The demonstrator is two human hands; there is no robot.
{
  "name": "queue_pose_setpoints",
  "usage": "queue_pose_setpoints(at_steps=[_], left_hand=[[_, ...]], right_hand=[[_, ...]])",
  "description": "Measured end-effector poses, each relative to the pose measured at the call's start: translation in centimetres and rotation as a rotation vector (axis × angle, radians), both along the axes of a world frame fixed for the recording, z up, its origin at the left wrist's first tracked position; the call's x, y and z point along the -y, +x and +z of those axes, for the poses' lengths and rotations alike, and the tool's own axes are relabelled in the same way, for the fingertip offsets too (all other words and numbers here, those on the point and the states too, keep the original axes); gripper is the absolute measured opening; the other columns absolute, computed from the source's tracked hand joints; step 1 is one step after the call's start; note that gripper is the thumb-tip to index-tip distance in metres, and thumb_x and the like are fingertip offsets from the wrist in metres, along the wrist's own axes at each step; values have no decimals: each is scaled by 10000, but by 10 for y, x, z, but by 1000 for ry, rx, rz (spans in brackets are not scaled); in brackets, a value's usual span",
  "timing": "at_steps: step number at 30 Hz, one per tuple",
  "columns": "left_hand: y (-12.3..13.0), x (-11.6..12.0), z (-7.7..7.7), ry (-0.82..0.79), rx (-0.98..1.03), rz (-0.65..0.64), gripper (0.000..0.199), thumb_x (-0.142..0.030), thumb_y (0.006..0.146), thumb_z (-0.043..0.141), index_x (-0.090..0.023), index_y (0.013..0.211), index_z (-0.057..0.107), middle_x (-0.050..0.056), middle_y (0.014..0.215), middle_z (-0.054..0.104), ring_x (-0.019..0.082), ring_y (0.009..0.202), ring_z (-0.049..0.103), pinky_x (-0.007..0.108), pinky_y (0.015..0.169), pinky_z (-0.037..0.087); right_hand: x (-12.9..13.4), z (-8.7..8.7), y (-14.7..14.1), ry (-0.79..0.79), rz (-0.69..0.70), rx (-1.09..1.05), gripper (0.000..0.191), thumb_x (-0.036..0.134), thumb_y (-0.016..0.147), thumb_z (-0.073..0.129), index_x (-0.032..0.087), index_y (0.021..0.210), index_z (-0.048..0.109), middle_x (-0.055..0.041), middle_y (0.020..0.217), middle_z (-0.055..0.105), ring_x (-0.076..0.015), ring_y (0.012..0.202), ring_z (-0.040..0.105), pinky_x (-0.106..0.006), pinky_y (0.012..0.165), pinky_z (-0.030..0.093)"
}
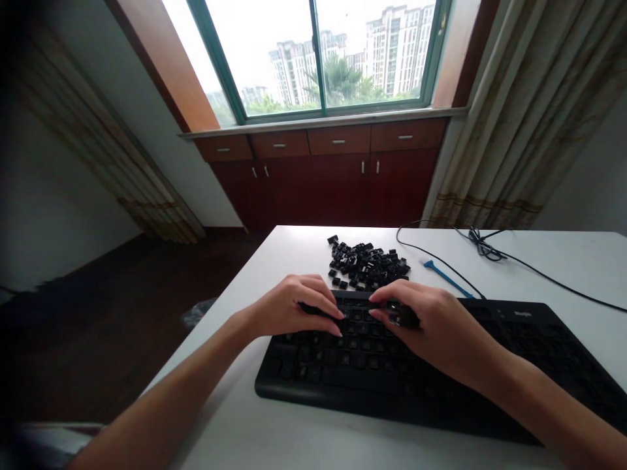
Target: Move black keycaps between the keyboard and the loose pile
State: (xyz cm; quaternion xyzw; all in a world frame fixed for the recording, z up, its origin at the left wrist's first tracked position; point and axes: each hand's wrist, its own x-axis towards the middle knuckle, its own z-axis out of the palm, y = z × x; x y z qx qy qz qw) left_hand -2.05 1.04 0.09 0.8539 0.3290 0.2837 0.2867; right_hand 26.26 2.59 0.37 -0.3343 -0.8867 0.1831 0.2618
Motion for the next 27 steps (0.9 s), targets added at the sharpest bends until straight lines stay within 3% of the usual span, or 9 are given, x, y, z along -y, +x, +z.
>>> queue_pose_setpoints(at_steps=[9,16,27], left_hand=[[-6,4,8,9,-92,-42,219,-298,891,680,-324,1089,772,50,1005,772,204,888,692,359,879,537],[-5,-1,-2,6,28,-25,147,-364,828,767,-336,969,797,13,947,789,187,882,706,341,861,554],[-4,-1,0,95,-31,-97,119,-284,869,739,-260,969,800,31,967,783,160,877,688,319,858,545]], right_hand=[[8,-13,5,8,19,74,155,354,966,582,252,1023,684,-50,1093,716,-214,895,702,-359,803,558],[8,-17,6,37,4,94,139,328,971,579,242,1022,676,-47,1093,703,-195,883,693,-349,819,554],[8,-23,8,56,25,79,99,302,973,575,271,1045,638,-2,1098,682,-162,881,680,-314,804,539]])
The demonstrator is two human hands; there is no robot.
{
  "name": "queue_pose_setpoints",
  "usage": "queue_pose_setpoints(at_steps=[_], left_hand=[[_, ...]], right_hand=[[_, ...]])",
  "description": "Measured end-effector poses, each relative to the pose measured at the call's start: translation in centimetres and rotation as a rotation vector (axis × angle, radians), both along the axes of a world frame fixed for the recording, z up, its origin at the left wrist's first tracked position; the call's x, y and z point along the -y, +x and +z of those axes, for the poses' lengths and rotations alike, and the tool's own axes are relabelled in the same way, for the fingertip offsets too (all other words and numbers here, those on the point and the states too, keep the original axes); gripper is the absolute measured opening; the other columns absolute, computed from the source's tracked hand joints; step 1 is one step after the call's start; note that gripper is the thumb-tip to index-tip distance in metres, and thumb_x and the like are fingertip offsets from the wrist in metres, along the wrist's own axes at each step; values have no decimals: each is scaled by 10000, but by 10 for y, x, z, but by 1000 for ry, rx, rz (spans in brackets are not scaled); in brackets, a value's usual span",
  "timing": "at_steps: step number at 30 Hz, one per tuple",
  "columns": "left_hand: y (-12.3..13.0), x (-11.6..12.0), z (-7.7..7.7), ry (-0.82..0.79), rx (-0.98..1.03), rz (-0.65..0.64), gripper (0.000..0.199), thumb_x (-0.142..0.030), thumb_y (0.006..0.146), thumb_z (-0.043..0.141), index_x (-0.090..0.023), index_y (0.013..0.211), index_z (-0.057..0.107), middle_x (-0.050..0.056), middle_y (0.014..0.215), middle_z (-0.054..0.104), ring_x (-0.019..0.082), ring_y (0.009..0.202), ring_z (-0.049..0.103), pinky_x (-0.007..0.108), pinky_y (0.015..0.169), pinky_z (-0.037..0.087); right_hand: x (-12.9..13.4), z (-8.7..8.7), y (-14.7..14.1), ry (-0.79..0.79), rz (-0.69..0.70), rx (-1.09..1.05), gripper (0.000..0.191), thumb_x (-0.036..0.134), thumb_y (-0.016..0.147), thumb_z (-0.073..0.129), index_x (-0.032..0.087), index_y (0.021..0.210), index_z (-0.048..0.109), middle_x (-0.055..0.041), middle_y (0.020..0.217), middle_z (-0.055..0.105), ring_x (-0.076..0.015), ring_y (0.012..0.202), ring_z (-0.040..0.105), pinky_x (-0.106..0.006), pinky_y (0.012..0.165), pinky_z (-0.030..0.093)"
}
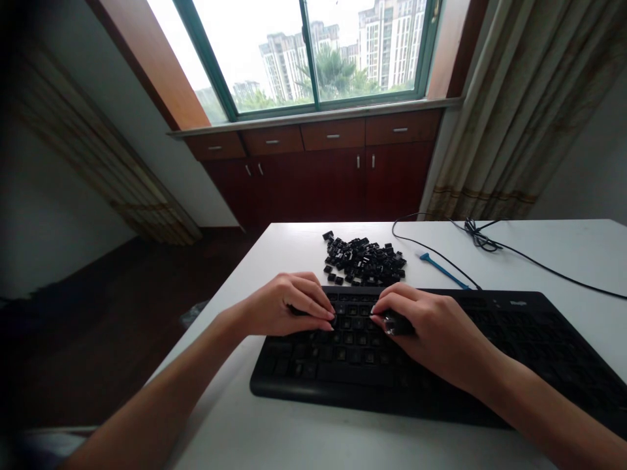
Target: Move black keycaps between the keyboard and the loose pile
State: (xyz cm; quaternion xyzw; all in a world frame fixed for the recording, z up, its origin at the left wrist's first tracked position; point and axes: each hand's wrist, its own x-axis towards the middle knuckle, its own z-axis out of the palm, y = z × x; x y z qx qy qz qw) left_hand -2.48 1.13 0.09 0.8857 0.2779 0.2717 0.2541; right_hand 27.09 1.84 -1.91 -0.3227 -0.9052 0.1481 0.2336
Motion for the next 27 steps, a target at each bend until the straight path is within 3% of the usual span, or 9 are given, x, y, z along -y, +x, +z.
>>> queue_pose_setpoints(at_steps=[8,22,27], left_hand=[[3,-1,-3,-33,40,2,83,-292,848,760,-258,907,807,37,947,778,168,862,689,312,851,547],[2,-1,-1,-74,14,-5,121,-272,885,717,-272,972,802,48,977,768,166,884,689,322,849,555],[3,3,2,-151,62,34,122,-290,869,733,-227,949,802,63,987,756,154,861,706,295,818,573]], right_hand=[[0,0,1,-6,-7,7,91,302,977,570,274,1042,627,2,1107,676,-161,882,674,-312,801,532],[1,-1,1,-11,-6,9,104,298,976,569,266,1056,628,-9,1119,673,-161,875,676,-313,799,529],[2,1,-1,-19,-33,9,149,345,972,578,272,1098,612,-12,1113,679,-173,863,677,-325,783,519]])
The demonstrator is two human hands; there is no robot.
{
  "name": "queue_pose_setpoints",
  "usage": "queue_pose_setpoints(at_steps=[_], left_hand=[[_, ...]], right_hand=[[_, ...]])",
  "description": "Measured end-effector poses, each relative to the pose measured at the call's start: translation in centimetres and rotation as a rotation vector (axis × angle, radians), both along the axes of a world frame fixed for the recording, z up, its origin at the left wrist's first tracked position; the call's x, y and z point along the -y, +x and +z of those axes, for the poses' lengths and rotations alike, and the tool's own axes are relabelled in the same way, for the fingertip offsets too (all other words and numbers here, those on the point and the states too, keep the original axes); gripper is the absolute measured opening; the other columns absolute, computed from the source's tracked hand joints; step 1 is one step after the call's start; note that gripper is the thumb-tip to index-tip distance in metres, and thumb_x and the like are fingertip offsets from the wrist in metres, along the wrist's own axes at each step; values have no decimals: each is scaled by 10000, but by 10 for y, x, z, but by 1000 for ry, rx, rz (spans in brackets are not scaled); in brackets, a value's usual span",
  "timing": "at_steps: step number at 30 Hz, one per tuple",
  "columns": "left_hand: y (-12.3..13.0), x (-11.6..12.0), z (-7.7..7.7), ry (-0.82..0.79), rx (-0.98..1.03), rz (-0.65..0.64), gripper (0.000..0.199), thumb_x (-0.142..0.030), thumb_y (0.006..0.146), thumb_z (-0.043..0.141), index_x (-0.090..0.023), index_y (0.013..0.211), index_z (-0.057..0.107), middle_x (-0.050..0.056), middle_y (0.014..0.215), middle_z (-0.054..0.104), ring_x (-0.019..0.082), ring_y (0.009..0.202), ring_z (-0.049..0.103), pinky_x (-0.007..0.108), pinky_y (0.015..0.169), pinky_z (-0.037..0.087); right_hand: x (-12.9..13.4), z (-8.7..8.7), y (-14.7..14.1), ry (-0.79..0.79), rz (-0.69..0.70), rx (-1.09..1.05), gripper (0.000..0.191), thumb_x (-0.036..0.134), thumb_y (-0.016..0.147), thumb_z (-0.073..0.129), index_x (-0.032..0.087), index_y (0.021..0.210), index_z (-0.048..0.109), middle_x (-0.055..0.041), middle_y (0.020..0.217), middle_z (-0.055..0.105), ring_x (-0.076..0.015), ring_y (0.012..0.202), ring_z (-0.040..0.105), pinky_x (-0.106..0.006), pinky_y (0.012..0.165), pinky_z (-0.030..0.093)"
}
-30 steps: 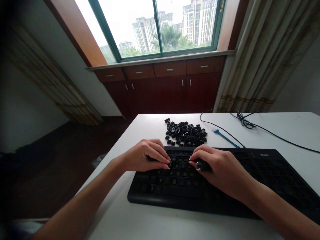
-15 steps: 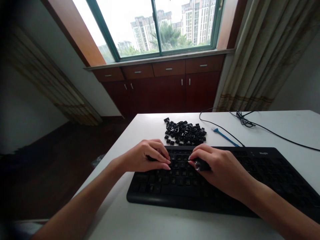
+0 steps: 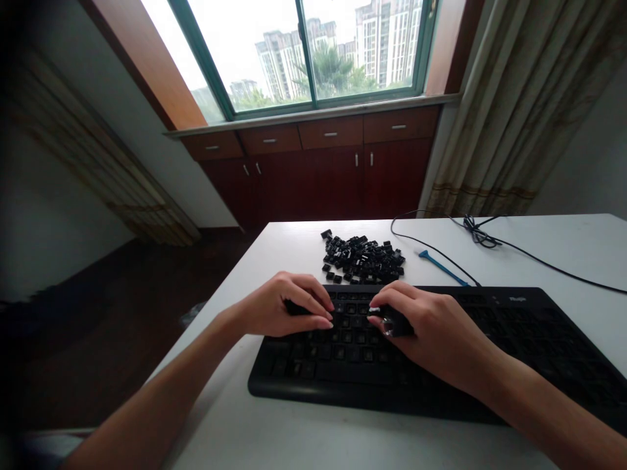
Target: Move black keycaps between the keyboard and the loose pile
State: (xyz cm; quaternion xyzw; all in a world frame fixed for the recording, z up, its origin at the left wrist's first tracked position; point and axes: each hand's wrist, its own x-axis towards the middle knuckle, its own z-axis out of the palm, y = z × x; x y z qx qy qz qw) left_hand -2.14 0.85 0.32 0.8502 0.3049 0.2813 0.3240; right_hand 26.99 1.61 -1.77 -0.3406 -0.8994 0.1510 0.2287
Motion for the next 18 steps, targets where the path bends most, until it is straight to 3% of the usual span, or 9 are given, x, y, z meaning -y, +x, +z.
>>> queue_pose_setpoints(at_steps=[3,6,9,12,14,16,18], left_hand=[[-1,0,2,-5,64,100,140,-293,898,696,-199,935,793,70,969,752,150,848,702,284,785,570],[-4,-6,-1,37,142,293,184,-329,925,659,-194,904,783,65,936,747,145,821,684,275,739,544],[-9,-15,-11,34,228,487,234,-386,933,641,-196,904,774,58,941,749,151,852,676,261,731,514],[-16,-25,-21,-27,318,627,290,-445,930,626,-188,940,760,52,901,747,147,799,655,256,715,501],[-20,-28,-26,-54,353,684,323,-466,927,618,-173,970,746,52,866,736,144,755,635,258,706,501],[-23,-29,-28,-63,363,709,344,-475,925,610,-158,978,733,58,855,725,152,759,631,261,706,504],[-23,-29,-28,-67,362,717,358,-481,925,602,-149,978,725,63,859,720,162,775,635,267,712,507]], right_hand=[[3,6,0,-28,-50,-72,161,377,966,593,264,1077,621,-11,1039,691,-168,829,665,-319,766,505],[6,18,1,-68,-158,-268,212,393,947,624,233,809,617,9,770,638,-136,659,583,-291,639,458],[8,32,-6,-277,-204,-612,398,393,944,616,218,606,501,24,572,477,-119,525,437,-287,490,357],[6,45,-31,-623,-28,-983,515,342,940,585,221,502,343,42,464,323,-112,431,335,-291,417,316],[5,51,-54,-808,114,-1067,567,335,925,580,226,474,253,59,408,237,-96,362,251,-289,357,243],[7,54,-77,-879,209,-1008,581,367,917,591,226,450,274,66,387,241,-81,339,223,-279,334,168],[11,54,-96,-820,278,-953,579,392,921,605,215,437,341,65,394,277,-71,355,236,-268,351,166]])
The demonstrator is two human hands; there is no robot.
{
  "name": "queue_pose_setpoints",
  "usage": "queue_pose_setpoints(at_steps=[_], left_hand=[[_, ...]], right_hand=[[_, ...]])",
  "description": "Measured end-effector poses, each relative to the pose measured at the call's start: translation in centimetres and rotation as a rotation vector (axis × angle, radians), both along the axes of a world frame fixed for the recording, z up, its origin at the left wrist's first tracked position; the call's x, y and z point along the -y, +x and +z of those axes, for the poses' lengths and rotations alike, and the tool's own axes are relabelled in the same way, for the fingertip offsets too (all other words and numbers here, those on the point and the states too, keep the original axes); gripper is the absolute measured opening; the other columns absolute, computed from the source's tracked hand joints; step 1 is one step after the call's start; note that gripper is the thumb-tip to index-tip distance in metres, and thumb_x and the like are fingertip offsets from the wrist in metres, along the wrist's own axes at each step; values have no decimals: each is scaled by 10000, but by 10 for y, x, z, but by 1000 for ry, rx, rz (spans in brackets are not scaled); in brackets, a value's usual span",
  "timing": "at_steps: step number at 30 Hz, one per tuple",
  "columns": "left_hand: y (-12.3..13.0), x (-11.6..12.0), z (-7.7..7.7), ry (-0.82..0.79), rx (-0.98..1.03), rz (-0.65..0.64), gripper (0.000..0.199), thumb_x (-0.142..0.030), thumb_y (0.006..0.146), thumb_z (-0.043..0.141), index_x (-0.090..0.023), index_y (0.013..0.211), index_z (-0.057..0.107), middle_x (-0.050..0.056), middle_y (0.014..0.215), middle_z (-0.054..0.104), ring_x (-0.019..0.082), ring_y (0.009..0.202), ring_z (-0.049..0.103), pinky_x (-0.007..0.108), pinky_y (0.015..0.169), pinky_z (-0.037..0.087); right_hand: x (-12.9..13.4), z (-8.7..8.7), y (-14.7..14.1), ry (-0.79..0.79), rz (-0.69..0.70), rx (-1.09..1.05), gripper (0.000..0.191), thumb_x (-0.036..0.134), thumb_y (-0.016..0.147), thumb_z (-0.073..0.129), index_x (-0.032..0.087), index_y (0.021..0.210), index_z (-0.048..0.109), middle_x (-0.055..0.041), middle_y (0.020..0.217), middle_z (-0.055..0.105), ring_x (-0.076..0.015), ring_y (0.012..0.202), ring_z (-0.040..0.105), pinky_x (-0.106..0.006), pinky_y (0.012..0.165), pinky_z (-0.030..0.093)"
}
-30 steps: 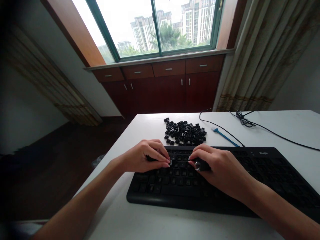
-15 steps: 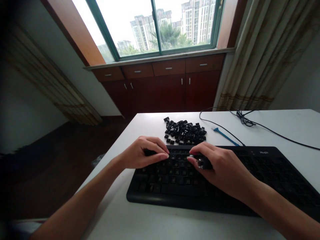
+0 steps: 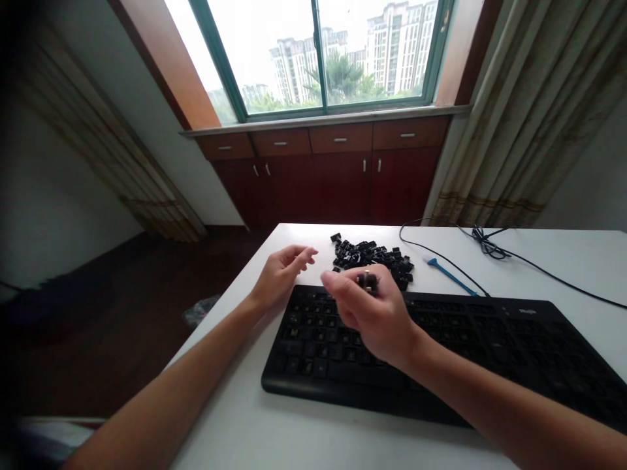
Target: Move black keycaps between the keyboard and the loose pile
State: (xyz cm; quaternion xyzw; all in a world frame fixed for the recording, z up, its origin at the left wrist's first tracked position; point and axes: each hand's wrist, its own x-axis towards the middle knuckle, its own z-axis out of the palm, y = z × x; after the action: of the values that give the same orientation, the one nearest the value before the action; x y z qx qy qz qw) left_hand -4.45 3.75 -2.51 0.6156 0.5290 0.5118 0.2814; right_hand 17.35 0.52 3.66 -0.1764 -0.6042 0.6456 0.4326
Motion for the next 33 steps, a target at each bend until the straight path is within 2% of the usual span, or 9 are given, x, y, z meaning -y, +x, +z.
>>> queue_pose_setpoints(at_steps=[3,7,13,18,22,25,28,30,33], left_hand=[[2,2,0,-5,-5,-8,364,-487,926,596,-148,978,718,65,886,723,175,810,647,280,747,510],[4,2,-1,-26,-14,-33,369,-493,916,607,-150,984,723,61,889,724,169,769,637,280,717,501],[7,3,-2,-39,-19,-67,355,-473,909,622,-143,995,721,70,903,730,166,772,627,271,691,483],[8,3,-1,-60,-23,-57,361,-484,902,627,-146,985,723,68,894,728,168,767,631,274,698,485],[8,3,-2,-65,-30,-71,364,-483,896,632,-142,984,724,74,892,732,174,778,637,272,697,485],[8,3,-4,-65,-35,-73,372,-496,890,634,-150,987,729,71,893,734,177,779,644,272,697,492],[8,2,-5,-68,-40,-67,383,-511,894,622,-157,996,727,68,893,735,177,760,648,276,680,503],[7,3,-5,-72,-43,-72,381,-509,896,621,-155,992,725,69,892,737,179,751,652,280,667,507],[7,4,-4,-58,-64,-78,361,-490,897,627,-149,971,722,70,891,737,181,766,653,282,671,508]], right_hand=[[2,-7,-19,109,-1,-36,580,408,948,583,204,447,376,62,418,311,-67,389,257,-261,390,206],[-6,-19,-31,97,-42,15,589,393,932,603,206,431,355,69,393,298,-59,367,242,-259,376,178],[-9,-9,-29,68,-48,-72,579,375,922,606,205,421,369,68,384,312,-60,352,281,-255,380,223],[-9,-14,-29,68,-40,34,579,385,893,653,201,414,385,70,369,315,-51,343,257,-246,352,165],[-12,-7,-25,83,-60,-33,566,362,912,617,200,415,398,70,377,310,-57,348,281,-248,374,216],[-11,-14,-27,143,-59,20,575,385,937,566,209,427,367,71,385,305,-55,358,259,-247,372,204],[-9,-21,-33,179,-39,106,562,371,918,601,212,437,359,74,387,318,-47,366,228,-245,359,160],[-6,-14,-34,202,-20,106,547,361,915,616,210,450,371,70,402,337,-51,380,248,-247,370,182],[-4,13,-21,269,-17,116,555,403,952,580,213,475,368,63,426,334,-67,400,272,-261,395,216]])
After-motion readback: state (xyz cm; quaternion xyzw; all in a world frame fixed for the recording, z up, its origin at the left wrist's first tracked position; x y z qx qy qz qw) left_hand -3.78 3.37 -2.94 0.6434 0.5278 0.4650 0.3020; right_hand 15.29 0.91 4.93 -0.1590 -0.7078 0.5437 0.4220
